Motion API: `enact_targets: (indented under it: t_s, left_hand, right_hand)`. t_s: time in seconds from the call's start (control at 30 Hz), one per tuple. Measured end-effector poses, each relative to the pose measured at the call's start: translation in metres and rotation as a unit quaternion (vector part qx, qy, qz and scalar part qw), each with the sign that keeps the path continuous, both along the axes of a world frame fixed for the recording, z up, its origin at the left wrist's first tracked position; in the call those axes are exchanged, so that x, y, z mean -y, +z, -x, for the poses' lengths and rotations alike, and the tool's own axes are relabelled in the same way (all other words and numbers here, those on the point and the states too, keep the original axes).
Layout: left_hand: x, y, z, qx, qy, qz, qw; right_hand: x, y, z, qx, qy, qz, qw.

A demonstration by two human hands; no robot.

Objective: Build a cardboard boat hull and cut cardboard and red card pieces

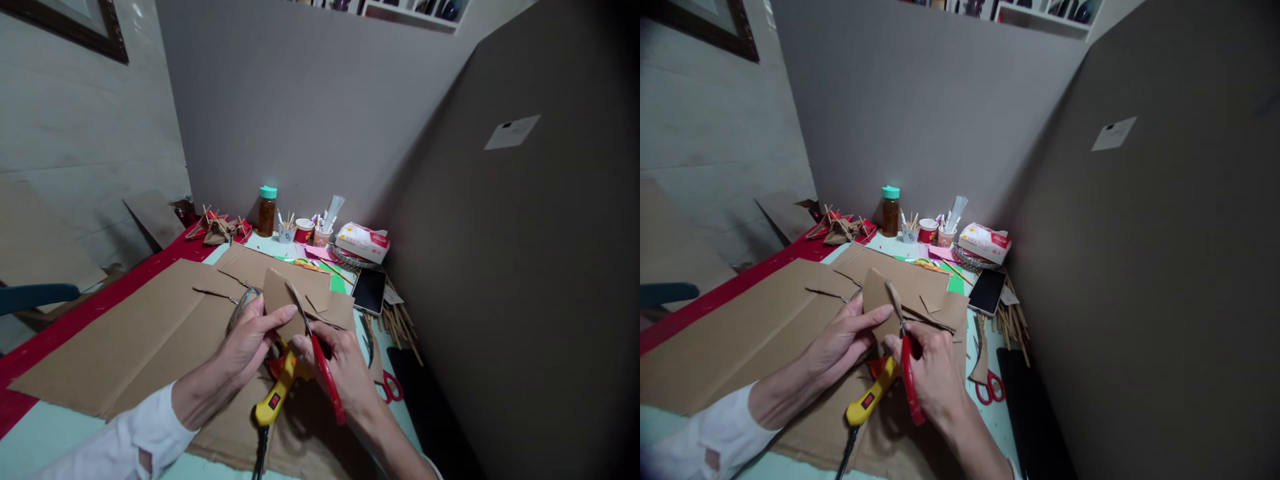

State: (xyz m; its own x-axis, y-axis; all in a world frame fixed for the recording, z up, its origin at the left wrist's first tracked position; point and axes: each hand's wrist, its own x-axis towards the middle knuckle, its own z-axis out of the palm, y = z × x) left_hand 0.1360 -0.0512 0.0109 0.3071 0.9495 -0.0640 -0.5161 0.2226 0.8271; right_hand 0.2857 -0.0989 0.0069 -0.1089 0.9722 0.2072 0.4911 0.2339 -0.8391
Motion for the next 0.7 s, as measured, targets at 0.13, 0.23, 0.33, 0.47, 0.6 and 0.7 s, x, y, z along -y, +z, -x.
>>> enact_targets:
  t_s: [0.13,0.23,0.33,0.47,0.6,0.7]
  left_hand:
    - [-0.006,0.001,0.004,0.013,0.014,-0.014,1.0]
    - [-0.01,-0.001,0.007,0.012,0.023,-0.039,0.999]
    - [-0.009,-0.004,0.007,-0.013,0.019,-0.061,0.998]
    - [-0.006,-0.007,0.003,-0.022,0.021,-0.072,0.997]
    - [-0.008,-0.013,0.002,-0.032,0.02,-0.049,0.998]
    - [-0.009,-0.016,0.004,-0.035,0.021,-0.046,0.998]
  right_hand:
    - [-0.002,-0.001,0.0,0.008,-0.003,0.017,1.0]
    - [-0.002,-0.001,0.0,0.009,0.007,0.018,1.0]
    - [-0.002,-0.001,0.0,0.006,0.004,0.032,0.999]
    - [-0.001,0.0,-0.001,0.011,0.004,0.04,0.999]
    - [0.002,0.004,0.0,0.026,-0.003,0.048,0.999]
    - [0.003,0.005,0.002,0.033,-0.006,0.055,0.998]
